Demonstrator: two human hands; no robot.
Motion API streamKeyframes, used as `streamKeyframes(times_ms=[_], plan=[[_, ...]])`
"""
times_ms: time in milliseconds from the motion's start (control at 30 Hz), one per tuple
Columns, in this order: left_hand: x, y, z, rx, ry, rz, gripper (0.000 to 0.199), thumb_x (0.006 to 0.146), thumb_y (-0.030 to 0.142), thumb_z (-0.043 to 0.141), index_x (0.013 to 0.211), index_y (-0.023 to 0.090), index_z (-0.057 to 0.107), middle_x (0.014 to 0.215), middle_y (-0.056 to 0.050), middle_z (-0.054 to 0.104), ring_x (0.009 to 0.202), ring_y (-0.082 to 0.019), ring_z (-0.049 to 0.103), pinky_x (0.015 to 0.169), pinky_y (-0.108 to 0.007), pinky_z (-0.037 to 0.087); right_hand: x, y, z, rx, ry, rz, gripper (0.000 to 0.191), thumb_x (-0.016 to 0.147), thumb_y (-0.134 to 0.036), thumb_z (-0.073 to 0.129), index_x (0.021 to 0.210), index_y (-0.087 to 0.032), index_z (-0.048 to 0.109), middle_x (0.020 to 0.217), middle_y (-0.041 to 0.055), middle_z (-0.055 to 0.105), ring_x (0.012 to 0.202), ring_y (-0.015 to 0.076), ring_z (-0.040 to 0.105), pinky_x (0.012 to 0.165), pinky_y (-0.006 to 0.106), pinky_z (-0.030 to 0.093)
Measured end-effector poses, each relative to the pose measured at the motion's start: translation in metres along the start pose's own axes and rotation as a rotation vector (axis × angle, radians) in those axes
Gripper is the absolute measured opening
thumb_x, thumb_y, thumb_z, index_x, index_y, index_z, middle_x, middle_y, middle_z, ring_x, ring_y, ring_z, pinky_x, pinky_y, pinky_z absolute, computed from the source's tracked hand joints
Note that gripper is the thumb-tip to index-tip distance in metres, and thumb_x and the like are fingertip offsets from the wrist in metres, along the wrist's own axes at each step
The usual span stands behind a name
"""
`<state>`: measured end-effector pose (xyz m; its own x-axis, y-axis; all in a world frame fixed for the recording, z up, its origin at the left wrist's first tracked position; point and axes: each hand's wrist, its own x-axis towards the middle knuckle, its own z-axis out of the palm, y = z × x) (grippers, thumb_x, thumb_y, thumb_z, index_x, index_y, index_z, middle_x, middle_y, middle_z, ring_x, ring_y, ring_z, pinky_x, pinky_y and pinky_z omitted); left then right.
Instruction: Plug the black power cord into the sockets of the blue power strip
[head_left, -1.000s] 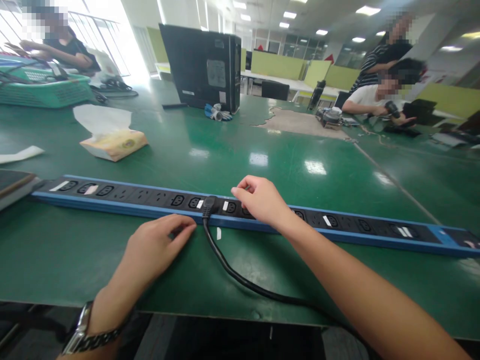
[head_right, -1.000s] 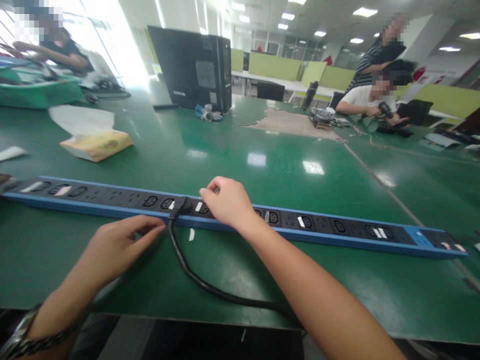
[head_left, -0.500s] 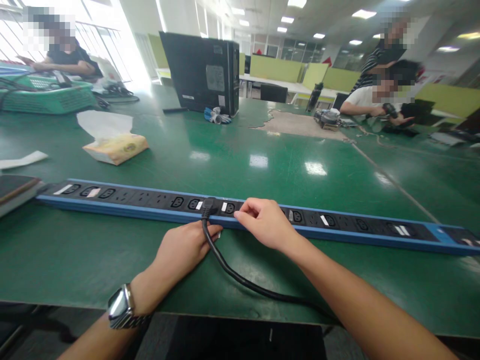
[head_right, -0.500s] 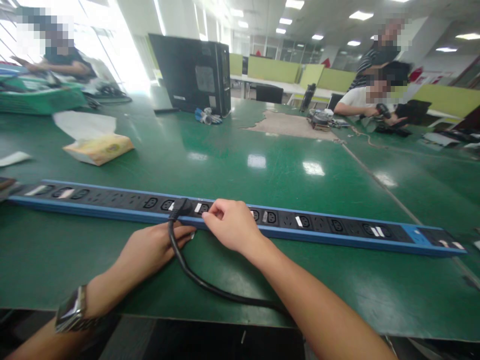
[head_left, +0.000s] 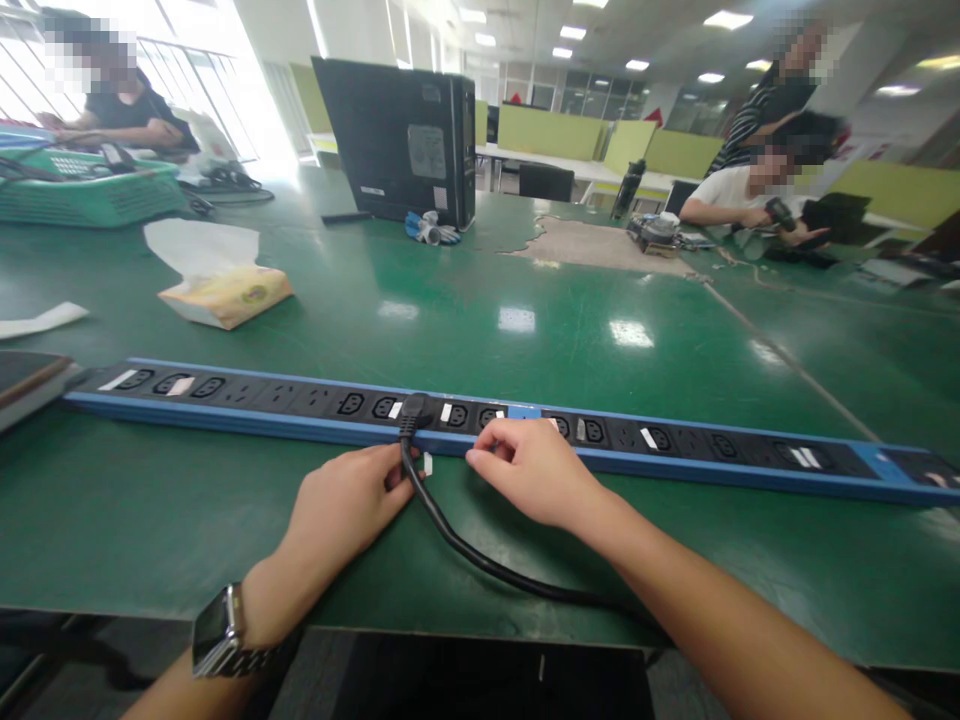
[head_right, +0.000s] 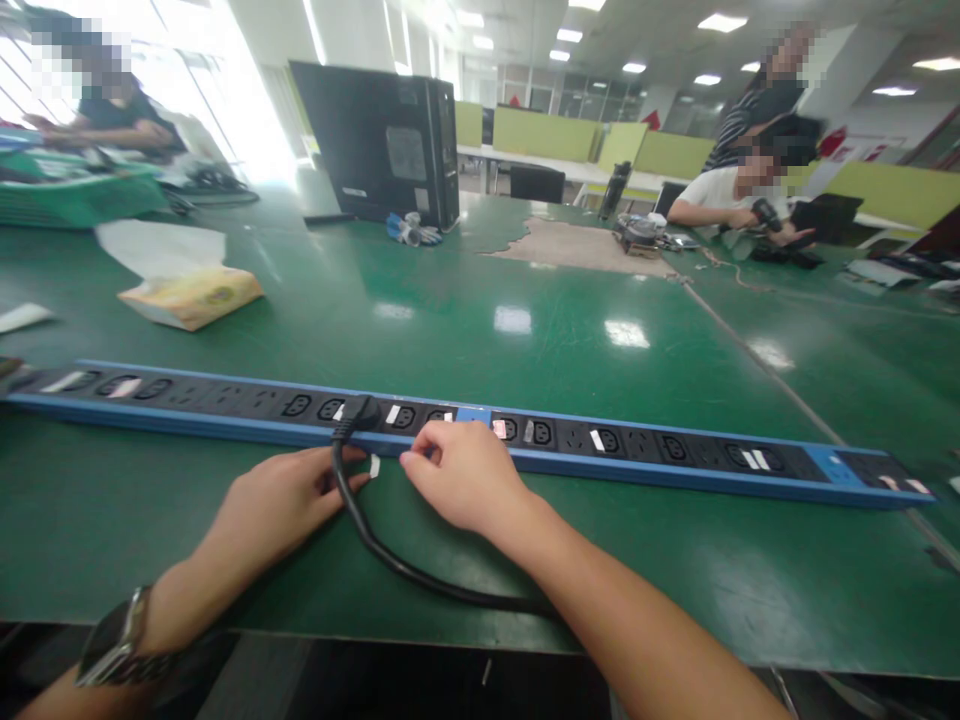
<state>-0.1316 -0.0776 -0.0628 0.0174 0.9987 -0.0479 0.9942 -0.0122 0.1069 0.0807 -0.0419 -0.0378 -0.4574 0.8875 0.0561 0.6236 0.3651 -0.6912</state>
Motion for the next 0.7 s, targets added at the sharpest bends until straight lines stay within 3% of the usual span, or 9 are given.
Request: streamKeyframes(times_ms=[200, 367, 700], plan=[[0.002, 0.0, 0.002, -0.119, -0.064, 0.001, 0.035, 0.086, 0.042, 0.047, 0.11, 0.03, 0.07, 0.087, -0.003, 0.074, 0.083, -0.026, 0.068, 0.063, -0.03, 0.043, -0.001, -0.005, 0.018, -0.241, -0.126, 0.008, 0.03, 0.087, -0.033, 0.05, 0.107, -0.026, 0.072, 0.086, 0.0034, 0.073, 0.081, 0.018, 0.065, 0.069, 0.028, 0.043], [0.003, 0.0, 0.009, -0.17, -0.056, 0.07, 0.035, 0.087, 0.04, 0.045, 0.109, 0.032, 0.071, 0.107, -0.002, 0.073, 0.096, -0.025, 0.068, 0.075, -0.03, 0.047, -0.001, -0.009, 0.039, -0.445, -0.163, 0.015, 0.031, 0.088, -0.039, 0.047, 0.102, -0.021, 0.069, 0.091, 0.0095, 0.073, 0.084, 0.0254, 0.068, 0.068, 0.033, 0.048], [0.009, -0.003, 0.017, -0.161, 0.015, 0.18, 0.031, 0.089, 0.036, 0.044, 0.101, 0.031, 0.072, 0.108, -0.001, 0.073, 0.098, -0.026, 0.067, 0.08, -0.033, 0.048, 0.007, -0.004, 0.054, -0.537, -0.062, -0.064, 0.027, 0.092, -0.036, 0.043, 0.099, -0.024, 0.065, 0.085, 0.007, 0.072, 0.077, 0.0241, 0.069, 0.066, 0.033, 0.049]])
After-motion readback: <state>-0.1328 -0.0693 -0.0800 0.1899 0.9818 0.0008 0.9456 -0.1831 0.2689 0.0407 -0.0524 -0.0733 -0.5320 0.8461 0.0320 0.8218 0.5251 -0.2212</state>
